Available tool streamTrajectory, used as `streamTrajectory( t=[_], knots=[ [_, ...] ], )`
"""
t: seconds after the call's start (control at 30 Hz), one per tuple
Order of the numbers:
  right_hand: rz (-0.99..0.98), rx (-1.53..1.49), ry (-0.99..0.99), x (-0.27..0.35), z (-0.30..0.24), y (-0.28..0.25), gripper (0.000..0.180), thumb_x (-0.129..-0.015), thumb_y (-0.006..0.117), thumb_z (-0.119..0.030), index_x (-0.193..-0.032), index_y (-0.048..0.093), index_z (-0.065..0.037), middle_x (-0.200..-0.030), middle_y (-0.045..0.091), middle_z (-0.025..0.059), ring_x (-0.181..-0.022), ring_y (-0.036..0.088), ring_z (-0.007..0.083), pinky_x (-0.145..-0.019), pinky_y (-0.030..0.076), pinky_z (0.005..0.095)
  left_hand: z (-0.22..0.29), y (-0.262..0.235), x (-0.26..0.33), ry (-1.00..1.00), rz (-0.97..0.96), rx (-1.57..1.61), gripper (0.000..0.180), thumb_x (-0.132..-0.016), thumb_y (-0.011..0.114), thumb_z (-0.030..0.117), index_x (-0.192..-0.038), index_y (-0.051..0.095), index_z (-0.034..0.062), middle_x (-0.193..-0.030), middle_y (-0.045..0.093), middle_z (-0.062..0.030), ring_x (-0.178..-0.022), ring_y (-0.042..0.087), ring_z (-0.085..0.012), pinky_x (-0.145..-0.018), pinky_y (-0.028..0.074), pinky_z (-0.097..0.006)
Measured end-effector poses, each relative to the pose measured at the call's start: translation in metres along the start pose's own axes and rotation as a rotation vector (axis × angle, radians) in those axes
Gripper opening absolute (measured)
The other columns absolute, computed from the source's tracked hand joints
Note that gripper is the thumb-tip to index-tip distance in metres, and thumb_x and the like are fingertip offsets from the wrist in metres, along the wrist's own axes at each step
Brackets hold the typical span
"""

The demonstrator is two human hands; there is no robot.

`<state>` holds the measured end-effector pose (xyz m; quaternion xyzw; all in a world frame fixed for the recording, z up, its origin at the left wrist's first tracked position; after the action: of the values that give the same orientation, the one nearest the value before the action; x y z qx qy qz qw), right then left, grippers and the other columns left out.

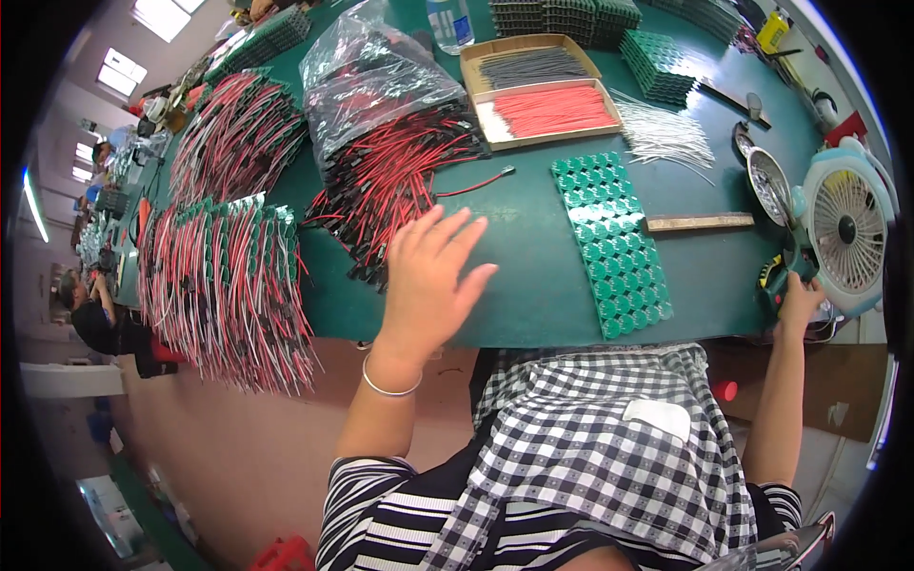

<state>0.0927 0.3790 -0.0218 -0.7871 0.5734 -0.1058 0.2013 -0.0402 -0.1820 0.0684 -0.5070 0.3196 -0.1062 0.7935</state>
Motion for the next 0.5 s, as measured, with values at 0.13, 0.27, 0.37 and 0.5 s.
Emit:
streamTrajectory(
  t=[0.13,0.27,0.37,0.5],
  knots=[
    [0.004,0.538,-0.302,0.055,-0.042,0.019,0.073,-0.077,0.069,-0.025,-0.136,0.031,-0.002,-0.129,0.049,0.0211,-0.112,0.054,0.0301,-0.093,0.041,0.0377,-0.007,0.002,0.011,-0.091,-0.031,-0.183,0.054,-0.077,0.071,0.026,-0.126,0.055,0.0099,-0.132,0.049,-0.0143,-0.126,0.039,-0.0373,-0.104,0.027,-0.052],
    [0.055,0.611,-0.242,0.057,-0.054,0.016,0.076,-0.075,0.069,-0.027,-0.136,0.031,-0.003,-0.130,0.048,0.0217,-0.117,0.050,0.0334,-0.095,0.039,0.0399,-0.009,0.013,0.011,-0.126,-0.078,-0.135,0.054,-0.078,0.070,0.027,-0.127,0.054,0.0107,-0.135,0.046,-0.0144,-0.129,0.035,-0.0376,-0.106,0.024,-0.054],
    [0.051,0.556,-0.055,0.048,-0.048,0.015,0.072,-0.074,0.067,-0.026,-0.134,0.034,-0.004,-0.126,0.050,0.0199,-0.117,0.050,0.0317,-0.096,0.038,0.0392,-0.001,0.015,-0.009,-0.048,-0.088,-0.107,0.051,-0.079,0.070,0.028,-0.125,0.056,0.0106,-0.133,0.049,-0.0130,-0.129,0.036,-0.0370,-0.106,0.023,-0.053],
    [0.038,0.258,-0.038,0.030,-0.024,0.009,0.067,-0.072,0.066,-0.026,-0.128,0.038,-0.001,-0.121,0.052,0.0188,-0.112,0.052,0.0294,-0.096,0.038,0.0370,0.012,0.027,-0.062,0.121,-0.042,0.005,0.045,-0.079,0.069,0.026,-0.120,0.060,0.0094,-0.125,0.056,-0.0120,-0.121,0.044,-0.0353,-0.101,0.032,-0.048]
  ],
)
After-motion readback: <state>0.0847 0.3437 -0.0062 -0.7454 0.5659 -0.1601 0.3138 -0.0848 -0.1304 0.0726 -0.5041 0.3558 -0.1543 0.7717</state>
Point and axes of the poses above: each hand's wrist, its own x-axis away from the middle knuckle, its own y-axis out of the palm, z = x × y, the point moved 3 cm from there along -x, towards the middle knuckle
